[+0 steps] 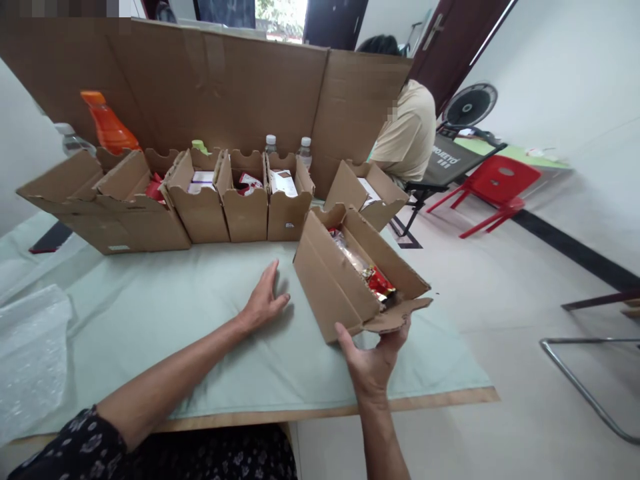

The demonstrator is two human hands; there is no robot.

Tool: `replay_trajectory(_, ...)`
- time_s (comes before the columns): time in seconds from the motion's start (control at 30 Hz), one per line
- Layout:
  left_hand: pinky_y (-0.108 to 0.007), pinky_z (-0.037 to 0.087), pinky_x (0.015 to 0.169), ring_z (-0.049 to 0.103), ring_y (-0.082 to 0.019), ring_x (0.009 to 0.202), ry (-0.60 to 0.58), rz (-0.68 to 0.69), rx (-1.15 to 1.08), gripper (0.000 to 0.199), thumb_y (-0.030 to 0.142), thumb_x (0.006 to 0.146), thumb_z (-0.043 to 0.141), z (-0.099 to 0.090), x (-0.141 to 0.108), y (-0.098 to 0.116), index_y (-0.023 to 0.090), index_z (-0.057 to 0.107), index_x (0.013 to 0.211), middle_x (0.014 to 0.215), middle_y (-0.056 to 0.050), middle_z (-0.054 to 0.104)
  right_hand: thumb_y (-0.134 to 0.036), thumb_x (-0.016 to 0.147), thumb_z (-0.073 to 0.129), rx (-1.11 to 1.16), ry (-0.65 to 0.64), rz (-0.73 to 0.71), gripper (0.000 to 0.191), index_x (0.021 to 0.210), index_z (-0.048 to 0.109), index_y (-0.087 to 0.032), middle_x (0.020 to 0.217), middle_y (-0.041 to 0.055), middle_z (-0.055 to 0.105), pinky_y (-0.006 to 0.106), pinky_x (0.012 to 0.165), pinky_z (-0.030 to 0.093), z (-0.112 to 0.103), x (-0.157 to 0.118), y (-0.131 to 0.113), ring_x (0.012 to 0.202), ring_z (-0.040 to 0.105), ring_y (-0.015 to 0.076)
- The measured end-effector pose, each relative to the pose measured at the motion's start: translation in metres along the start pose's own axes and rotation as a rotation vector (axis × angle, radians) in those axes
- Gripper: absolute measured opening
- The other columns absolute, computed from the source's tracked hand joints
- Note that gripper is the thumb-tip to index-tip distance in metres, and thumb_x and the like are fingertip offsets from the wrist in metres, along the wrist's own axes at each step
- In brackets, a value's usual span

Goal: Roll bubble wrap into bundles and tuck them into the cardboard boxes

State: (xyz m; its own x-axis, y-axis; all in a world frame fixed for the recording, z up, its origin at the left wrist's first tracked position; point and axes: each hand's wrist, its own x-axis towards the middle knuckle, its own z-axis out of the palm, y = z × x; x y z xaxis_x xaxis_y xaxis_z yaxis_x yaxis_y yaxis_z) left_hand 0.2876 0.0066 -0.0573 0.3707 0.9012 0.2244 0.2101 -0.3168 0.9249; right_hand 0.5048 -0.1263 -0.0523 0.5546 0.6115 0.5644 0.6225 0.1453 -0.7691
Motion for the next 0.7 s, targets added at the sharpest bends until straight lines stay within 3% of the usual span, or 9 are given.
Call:
replay_trajectory(0.07,-0.055,0.021,0.131,0.026,-0.035,0.159,-0.003,0.033,0.101,0.088,0.021,0.078,0.061,0.003,-0.011,-0.007,0.012,0.032,0.161,0.169,-0.021,0.031,-0.052,0.063,0.090,-0.016,0.023,-0.028,0.118,0.158,0.023,-0.029,0.155,0.0170,0.042,0.053,0.097,0.055,0.007,0.016,0.006,0.134,0.053,0.0348)
replay_trajectory(0.17,-0.053,0.027,0.130,0.034,-0.033,0.156,-0.021,0.027,0.188,0.080,0.022,0.081,0.060,0.002,-0.019,-0.010,0.013,0.039,0.158,0.167,-0.020,0.036,-0.054,0.063,0.089,-0.030,0.029,-0.059,0.121,0.160,0.019,-0.030,0.153,0.0168,0.043,0.049,0.090,0.057,0.018,0.034,0.016,0.131,0.055,0.0342)
replay_trajectory(0.5,-0.051,0.042,0.122,0.050,-0.033,0.145,-0.017,0.059,0.253,0.055,0.015,0.079,0.061,0.003,-0.015,-0.009,0.013,0.064,0.134,0.154,-0.020,0.054,-0.057,0.066,0.087,-0.099,0.034,-0.125,0.121,0.161,0.019,-0.028,0.153,0.0178,0.043,0.046,0.089,0.057,0.043,0.056,0.022,0.134,0.052,0.0348)
replay_trajectory(0.7,-0.051,0.046,0.118,0.055,-0.033,0.140,-0.004,0.077,0.262,0.046,0.013,0.078,0.063,0.004,-0.015,-0.008,0.016,0.071,0.123,0.149,-0.018,0.059,-0.063,0.067,0.084,-0.132,0.031,-0.086,0.126,0.163,0.012,-0.025,0.154,0.0195,0.038,0.051,0.095,0.055,0.075,0.070,0.024,0.137,0.048,0.0364)
